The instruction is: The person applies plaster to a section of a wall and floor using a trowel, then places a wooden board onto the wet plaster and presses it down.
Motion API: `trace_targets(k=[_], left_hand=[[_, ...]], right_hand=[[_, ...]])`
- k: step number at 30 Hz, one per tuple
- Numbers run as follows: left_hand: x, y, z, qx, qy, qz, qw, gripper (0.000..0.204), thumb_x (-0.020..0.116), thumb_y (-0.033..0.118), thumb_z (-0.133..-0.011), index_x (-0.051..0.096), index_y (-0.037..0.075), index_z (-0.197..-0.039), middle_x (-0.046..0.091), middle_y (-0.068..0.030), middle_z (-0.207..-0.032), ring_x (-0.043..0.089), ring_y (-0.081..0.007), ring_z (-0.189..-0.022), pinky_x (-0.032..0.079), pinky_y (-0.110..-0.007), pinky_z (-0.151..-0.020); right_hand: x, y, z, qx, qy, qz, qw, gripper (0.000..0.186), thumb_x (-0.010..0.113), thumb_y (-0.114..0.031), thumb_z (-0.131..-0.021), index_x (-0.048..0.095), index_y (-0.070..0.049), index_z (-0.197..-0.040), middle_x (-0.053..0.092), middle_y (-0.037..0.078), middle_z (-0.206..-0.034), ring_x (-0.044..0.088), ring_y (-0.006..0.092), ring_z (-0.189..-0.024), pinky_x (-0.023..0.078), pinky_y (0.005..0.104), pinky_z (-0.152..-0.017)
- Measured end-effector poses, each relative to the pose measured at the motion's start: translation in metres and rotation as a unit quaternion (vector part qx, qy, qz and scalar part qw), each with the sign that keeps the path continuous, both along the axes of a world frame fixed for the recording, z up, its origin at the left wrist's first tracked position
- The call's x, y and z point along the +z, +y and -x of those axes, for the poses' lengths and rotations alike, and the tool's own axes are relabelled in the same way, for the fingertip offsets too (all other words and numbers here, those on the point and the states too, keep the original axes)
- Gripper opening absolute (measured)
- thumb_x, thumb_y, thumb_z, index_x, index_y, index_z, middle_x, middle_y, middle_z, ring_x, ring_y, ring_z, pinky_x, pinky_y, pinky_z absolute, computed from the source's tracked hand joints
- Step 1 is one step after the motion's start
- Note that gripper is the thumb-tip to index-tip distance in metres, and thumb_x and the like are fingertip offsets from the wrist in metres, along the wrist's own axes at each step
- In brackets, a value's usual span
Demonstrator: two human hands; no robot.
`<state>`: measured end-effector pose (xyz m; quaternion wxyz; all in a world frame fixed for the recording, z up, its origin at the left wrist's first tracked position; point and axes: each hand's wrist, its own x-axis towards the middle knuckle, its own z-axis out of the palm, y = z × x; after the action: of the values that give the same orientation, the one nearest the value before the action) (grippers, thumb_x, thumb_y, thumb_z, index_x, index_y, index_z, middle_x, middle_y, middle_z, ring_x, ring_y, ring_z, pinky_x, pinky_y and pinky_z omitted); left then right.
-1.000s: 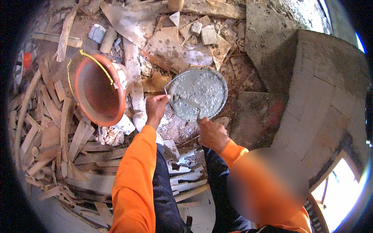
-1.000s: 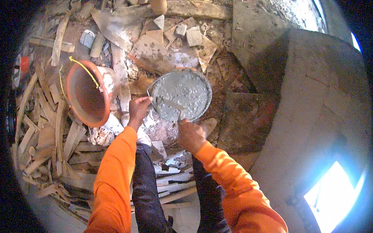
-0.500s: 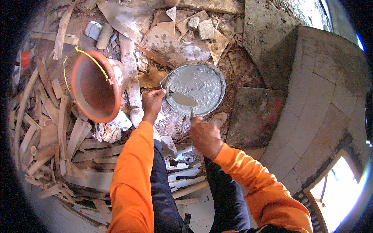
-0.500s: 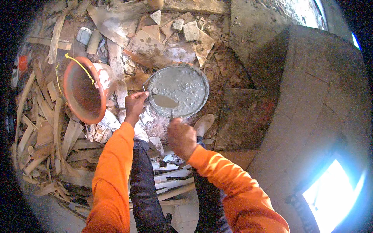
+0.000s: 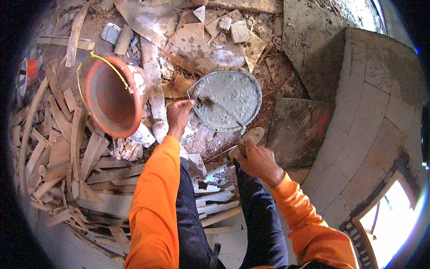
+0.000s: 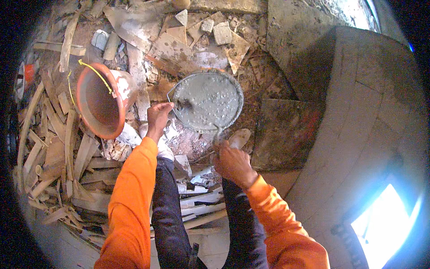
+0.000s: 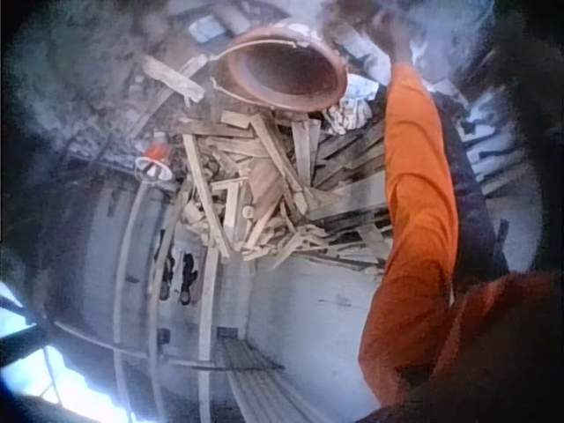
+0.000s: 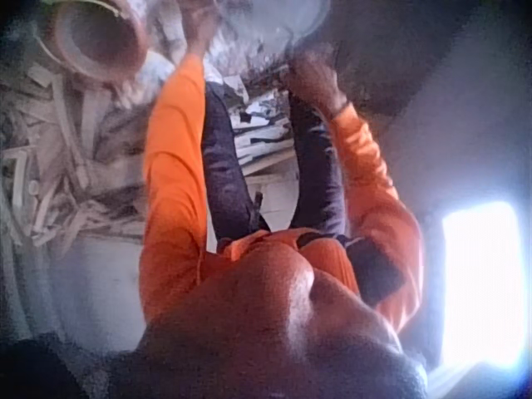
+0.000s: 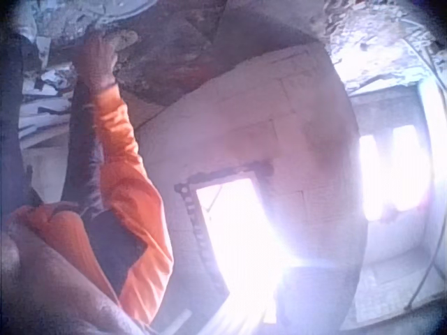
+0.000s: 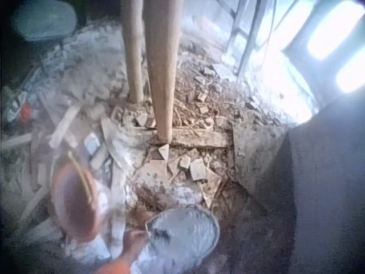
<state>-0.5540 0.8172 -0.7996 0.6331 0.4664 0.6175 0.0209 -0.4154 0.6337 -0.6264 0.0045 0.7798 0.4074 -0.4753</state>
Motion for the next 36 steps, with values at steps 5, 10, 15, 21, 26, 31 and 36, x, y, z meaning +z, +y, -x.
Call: trace_targets(k=[5,10,15,21,26,31,36], left_hand=[[-0.015,-0.005,0.008,0.047,-0.009,0.028,0.998,0.015,0.070,0.013,-0.077,0.068,-0.001,-0.081,0.065,-0.0018,-0.075,0.055,-0.0075,-0.066,0.044,-0.022,-0.064],[-0.011,-0.005,-0.001,-0.010,0.022,0.030,0.999,0.017,0.071,0.017,-0.079,0.067,0.002,-0.084,0.063,-0.0009,-0.074,0.053,-0.0074,-0.062,0.042,-0.022,-0.057],[-0.019,-0.001,0.004,0.011,-0.024,0.017,1.000,0.015,0.071,0.015,-0.078,0.067,0.001,-0.084,0.063,-0.0006,-0.073,0.055,-0.0080,-0.064,0.044,-0.022,-0.061],[-0.018,0.003,0.002,-0.016,-0.012,0.013,1.000,0.017,0.072,0.015,-0.077,0.066,0.001,-0.084,0.064,-0.0017,-0.075,0.056,-0.0091,-0.066,0.045,-0.023,-0.063],[-0.012,-0.003,-0.005,-0.035,0.012,-0.003,0.999,0.014,0.070,0.015,-0.078,0.066,0.001,-0.078,0.060,0.0009,-0.068,0.051,-0.0074,-0.061,0.041,-0.022,-0.058],[-0.019,-0.002,0.004,0.023,-0.029,0.023,0.999,0.012,0.070,0.012,-0.077,0.066,0.002,-0.079,0.060,0.0007,-0.067,0.051,-0.0074,-0.059,0.042,-0.023,-0.056],[-0.013,0.000,0.007,0.000,-0.034,0.007,0.999,0.012,0.070,0.012,-0.077,0.065,0.001,-0.078,0.060,0.0009,-0.069,0.052,-0.0069,-0.060,0.043,-0.022,-0.058]], right_hand=[[0.004,0.006,0.043,-0.527,0.363,0.017,0.769,0.026,0.050,-0.023,-0.089,0.045,-0.004,-0.107,0.046,0.001,-0.064,0.046,0.0101,-0.046,0.037,0.0269,-0.039],[-0.035,0.012,0.061,-0.422,0.273,0.066,0.862,0.036,0.047,-0.032,-0.087,0.049,0.000,-0.103,0.053,0.013,-0.065,0.053,0.0220,-0.052,0.044,0.0366,-0.051],[-0.030,0.018,0.060,-0.422,0.333,0.101,0.837,0.040,0.046,-0.032,-0.087,0.047,0.003,-0.105,0.058,0.022,-0.073,0.059,0.0341,-0.061,0.046,0.0427,-0.059],[-0.035,0.008,0.040,-0.293,0.220,0.067,0.928,0.041,0.042,-0.031,-0.089,0.043,0.005,-0.109,0.056,0.034,-0.088,0.057,0.0481,-0.081,0.044,0.0524,-0.071],[-0.050,0.004,0.024,-0.251,0.124,0.004,0.960,0.035,0.048,-0.028,-0.089,0.042,0.003,-0.103,0.057,0.032,-0.081,0.058,0.0454,-0.078,0.045,0.0511,-0.065],[-0.059,-0.042,-0.014,-0.137,0.070,-0.101,0.983,0.036,0.048,-0.032,-0.088,0.040,-0.003,-0.108,0.056,0.032,-0.088,0.058,0.0467,-0.078,0.044,0.0539,-0.065],[-0.050,-0.078,-0.030,-0.161,-0.088,0.106,0.977,0.037,0.048,-0.034,-0.087,0.041,-0.007,-0.111,0.058,0.025,-0.093,0.061,0.0423,-0.077,0.049,0.0506,-0.067]])
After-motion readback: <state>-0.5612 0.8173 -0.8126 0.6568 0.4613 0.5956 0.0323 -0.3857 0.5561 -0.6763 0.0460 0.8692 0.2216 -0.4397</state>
